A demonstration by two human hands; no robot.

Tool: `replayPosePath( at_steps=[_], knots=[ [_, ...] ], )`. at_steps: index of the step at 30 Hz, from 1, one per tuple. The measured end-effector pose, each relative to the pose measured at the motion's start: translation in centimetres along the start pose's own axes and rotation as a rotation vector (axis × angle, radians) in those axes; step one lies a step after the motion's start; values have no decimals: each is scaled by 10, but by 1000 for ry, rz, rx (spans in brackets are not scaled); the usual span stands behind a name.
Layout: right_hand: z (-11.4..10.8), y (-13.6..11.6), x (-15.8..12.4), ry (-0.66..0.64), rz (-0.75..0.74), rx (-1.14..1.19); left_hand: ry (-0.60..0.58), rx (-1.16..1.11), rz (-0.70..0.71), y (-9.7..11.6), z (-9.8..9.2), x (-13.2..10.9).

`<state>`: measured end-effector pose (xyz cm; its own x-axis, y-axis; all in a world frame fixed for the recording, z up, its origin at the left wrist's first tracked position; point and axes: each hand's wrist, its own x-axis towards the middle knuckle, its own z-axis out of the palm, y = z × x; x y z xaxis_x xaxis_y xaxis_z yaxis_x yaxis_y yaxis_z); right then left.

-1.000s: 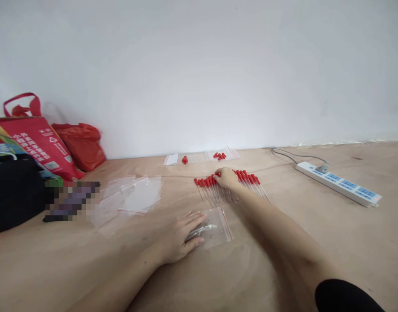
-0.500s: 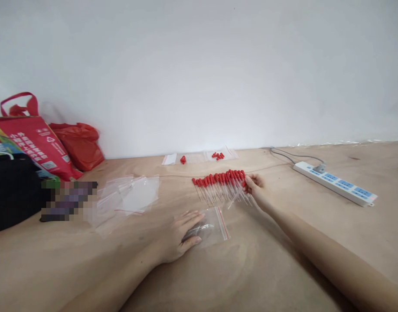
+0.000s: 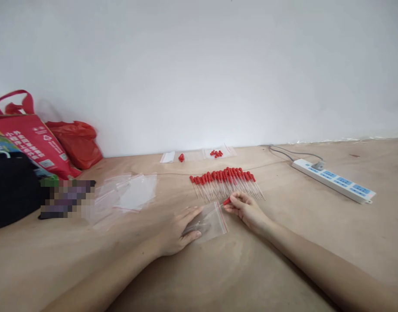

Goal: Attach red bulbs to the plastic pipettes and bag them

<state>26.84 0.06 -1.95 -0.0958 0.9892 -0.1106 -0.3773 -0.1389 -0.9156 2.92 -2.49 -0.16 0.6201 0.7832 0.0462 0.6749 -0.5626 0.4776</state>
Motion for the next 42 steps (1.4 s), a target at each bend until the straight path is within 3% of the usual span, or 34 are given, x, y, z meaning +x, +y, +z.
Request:
replayPosePath(
  at_steps=[4, 9, 13, 18, 23, 26, 30, 34, 38, 42],
  knots=[
    [2, -2, -7, -160, 24, -228, 46, -39, 52, 1, 6, 10],
    [2, -1, -8, -269, 52, -498, 101, -64, 94, 3, 7, 13],
    [2, 4, -5, -263, 37, -569, 149, -56, 90, 2, -3, 5],
    [1, 13, -2, -212, 30, -565, 90, -37, 60, -4, -12, -7],
    [2, 18, -2, -262, -168, -657, 98, -28, 97, -11, -6, -8],
    [-3, 7, 11, -143, -262, -762, 109, -29, 111, -15, -2, -7],
    [-12, -23, 55, 187, -454, -1084, 96, -24, 110, -18, 0, -8],
    [-11, -40, 97, 451, -399, -1368, 69, -12, 91, -16, -2, -9],
    [-9, -36, 115, 501, -287, -1375, 39, 2, 74, -13, -4, -10],
    [-16, -34, 119, 491, -375, -1069, 55, -11, 90, -13, -4, -9]
  ],
)
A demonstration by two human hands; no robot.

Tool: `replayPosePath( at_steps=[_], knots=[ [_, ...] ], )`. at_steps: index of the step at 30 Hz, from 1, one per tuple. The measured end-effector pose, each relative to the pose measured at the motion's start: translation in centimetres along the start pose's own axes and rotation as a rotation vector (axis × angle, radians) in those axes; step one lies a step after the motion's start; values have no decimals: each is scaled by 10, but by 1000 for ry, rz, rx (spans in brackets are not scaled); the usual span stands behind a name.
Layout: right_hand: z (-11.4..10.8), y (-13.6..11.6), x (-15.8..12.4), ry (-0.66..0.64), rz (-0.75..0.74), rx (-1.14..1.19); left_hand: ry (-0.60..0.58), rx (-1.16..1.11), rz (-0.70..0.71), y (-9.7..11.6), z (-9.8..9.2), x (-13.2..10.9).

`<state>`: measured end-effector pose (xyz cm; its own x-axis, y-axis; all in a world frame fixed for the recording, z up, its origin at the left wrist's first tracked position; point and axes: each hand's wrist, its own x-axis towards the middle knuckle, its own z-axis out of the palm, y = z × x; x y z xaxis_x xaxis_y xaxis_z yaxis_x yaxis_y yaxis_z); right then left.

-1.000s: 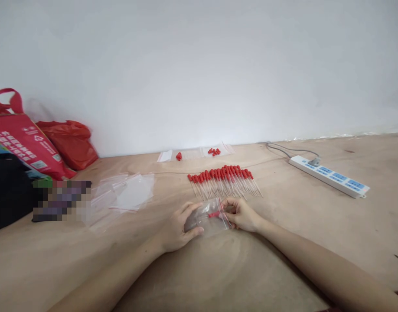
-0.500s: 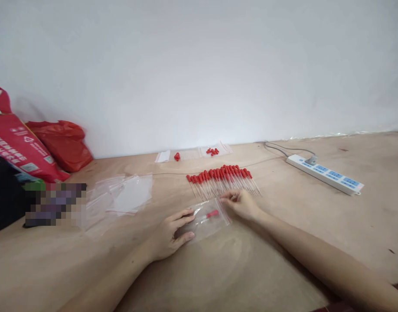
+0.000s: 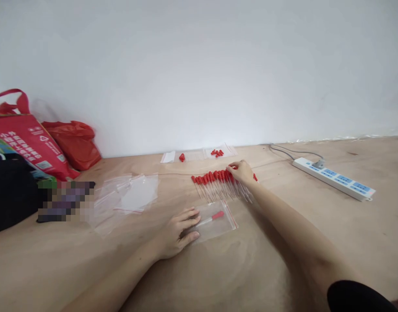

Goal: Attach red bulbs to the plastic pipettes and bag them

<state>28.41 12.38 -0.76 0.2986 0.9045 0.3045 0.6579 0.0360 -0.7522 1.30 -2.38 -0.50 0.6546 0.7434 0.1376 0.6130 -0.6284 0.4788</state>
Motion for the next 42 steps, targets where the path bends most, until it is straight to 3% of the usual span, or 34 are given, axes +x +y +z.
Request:
replayPosePath(
  at_steps=[7, 11, 17, 24, 29, 36, 42],
  knots=[
    [-35, 0, 5, 62, -46, 351, 30, 17, -1, 0, 1, 0],
    [-49, 6, -28, 14, 0, 711, 29, 18, -6, 2, -1, 0],
    [-39, 16, -85, -82, 149, 827, 19, 22, -2, -3, 1, 0],
    [-29, 11, -99, -84, 217, 906, 8, 19, -26, -4, 2, -1],
    [-28, 4, -111, -238, 278, 935, 12, 13, -45, -5, 3, 0],
    [-33, -5, -124, -565, 137, 675, -1, 7, -76, 4, -3, 1],
    [-22, 0, -126, -609, 68, 640, -19, 24, -88, 4, -3, 2]
  ],
)
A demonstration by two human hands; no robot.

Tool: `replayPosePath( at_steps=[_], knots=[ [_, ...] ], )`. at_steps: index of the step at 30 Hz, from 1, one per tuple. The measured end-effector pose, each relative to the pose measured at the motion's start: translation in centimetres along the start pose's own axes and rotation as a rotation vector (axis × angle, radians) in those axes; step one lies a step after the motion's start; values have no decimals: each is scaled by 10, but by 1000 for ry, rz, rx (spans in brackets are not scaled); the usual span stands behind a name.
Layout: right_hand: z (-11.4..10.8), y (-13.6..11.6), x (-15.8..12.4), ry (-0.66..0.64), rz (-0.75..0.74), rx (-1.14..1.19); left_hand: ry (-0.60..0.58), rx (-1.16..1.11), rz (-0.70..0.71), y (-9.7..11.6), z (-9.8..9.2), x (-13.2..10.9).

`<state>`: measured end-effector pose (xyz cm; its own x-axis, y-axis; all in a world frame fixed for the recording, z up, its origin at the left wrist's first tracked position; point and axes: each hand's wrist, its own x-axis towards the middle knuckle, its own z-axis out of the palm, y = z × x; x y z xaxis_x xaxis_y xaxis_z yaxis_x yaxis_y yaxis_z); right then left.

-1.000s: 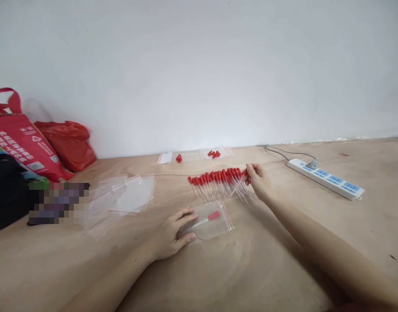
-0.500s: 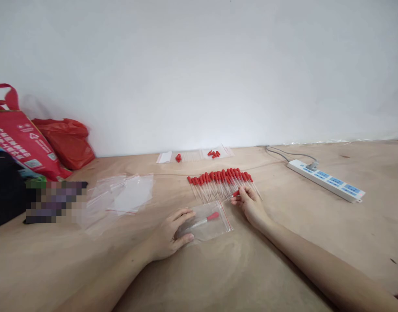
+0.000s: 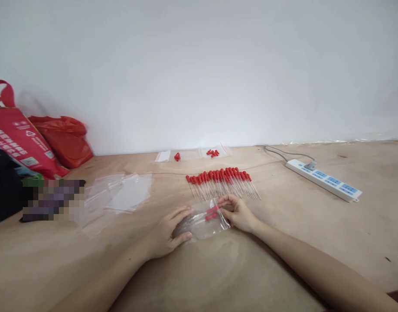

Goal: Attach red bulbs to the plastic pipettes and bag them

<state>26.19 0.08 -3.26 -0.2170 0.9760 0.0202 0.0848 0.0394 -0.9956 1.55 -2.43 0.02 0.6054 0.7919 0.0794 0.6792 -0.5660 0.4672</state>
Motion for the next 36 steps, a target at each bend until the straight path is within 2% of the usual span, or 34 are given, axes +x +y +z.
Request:
replayPosePath(
  at_steps=[4, 8, 11, 13, 16, 19, 22, 25, 30, 33, 36],
  knots=[
    [3, 3, 1, -34, -76, -149, 18, -1, 23, -1, 1, 0],
    [-6, 3, 6, -74, -49, -194, 48, -10, 50, -2, 2, 0],
    [-24, 0, 22, 86, -133, -313, 55, -19, 59, -2, 1, 0],
    [-38, -5, 40, 234, -191, -478, 57, -29, 80, -2, 1, 0],
    [-50, -14, 70, 399, -199, -744, 64, -30, 117, -6, 4, 0],
    [-50, -22, 94, 462, -129, -990, 71, -26, 127, -10, 8, 0],
    [-44, -23, 108, 449, -59, -1093, 66, -30, 121, -11, 8, -1],
    [-41, -21, 115, 439, -48, -1042, 38, -18, 98, -9, 6, -1],
    [-53, -27, 114, 470, -176, -643, 30, -6, 103, -5, 4, -1],
    [-66, -31, 100, 476, -252, -466, 22, 4, 102, -4, 3, -1],
    [-71, -27, 73, 481, -298, -125, 11, 19, 102, -3, 1, 0]
  ],
)
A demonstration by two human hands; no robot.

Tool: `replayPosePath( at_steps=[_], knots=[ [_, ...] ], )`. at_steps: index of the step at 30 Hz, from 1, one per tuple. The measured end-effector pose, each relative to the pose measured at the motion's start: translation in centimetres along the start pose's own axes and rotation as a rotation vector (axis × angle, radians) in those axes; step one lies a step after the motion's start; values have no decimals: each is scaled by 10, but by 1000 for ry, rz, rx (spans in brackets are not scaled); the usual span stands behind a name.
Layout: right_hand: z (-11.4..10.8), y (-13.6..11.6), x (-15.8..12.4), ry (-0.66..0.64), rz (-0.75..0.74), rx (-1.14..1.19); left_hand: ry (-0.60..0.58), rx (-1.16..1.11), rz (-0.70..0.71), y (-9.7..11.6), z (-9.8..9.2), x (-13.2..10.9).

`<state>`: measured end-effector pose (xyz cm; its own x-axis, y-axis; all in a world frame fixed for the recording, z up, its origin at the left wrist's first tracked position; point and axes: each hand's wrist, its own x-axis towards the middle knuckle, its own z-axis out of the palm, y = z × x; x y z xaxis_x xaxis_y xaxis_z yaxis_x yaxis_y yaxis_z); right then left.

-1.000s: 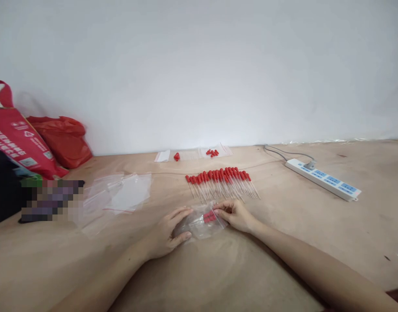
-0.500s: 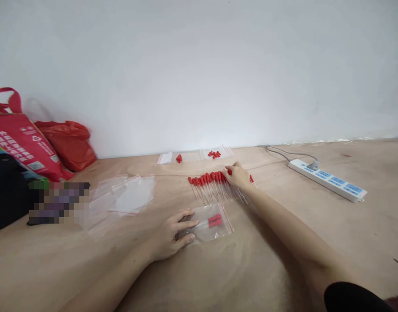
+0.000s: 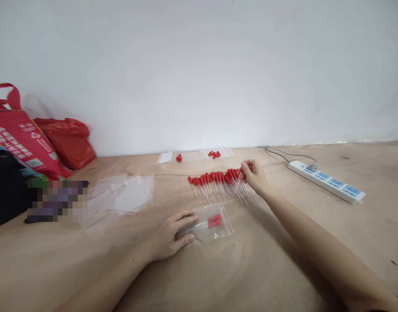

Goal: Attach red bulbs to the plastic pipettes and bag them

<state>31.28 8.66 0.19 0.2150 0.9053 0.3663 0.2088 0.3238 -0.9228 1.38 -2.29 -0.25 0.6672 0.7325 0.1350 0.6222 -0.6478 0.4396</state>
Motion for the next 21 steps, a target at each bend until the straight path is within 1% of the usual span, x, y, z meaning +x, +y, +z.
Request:
replayPosePath(
  at_steps=[3, 6, 9, 12, 15, 19, 21],
  knots=[
    [-7, 5, -31, 50, 120, 190, -5, 7, -10, 1, -1, 1],
    [-2, 10, -54, 56, 236, 342, -2, 3, -23, 1, -1, 1],
    [8, 9, -66, 34, 322, 470, -4, 6, -41, 1, -1, 0],
    [18, 2, -75, 6, 420, 547, -6, 10, -56, 1, 0, 0],
    [23, -6, -84, -89, 465, 505, 2, 9, -62, 0, 0, 1],
    [23, -13, -94, -308, 407, 286, 0, 3, -66, 1, 0, 1],
    [24, -13, -97, -379, 381, 205, 6, -5, -64, 2, -1, 1]
  ],
)
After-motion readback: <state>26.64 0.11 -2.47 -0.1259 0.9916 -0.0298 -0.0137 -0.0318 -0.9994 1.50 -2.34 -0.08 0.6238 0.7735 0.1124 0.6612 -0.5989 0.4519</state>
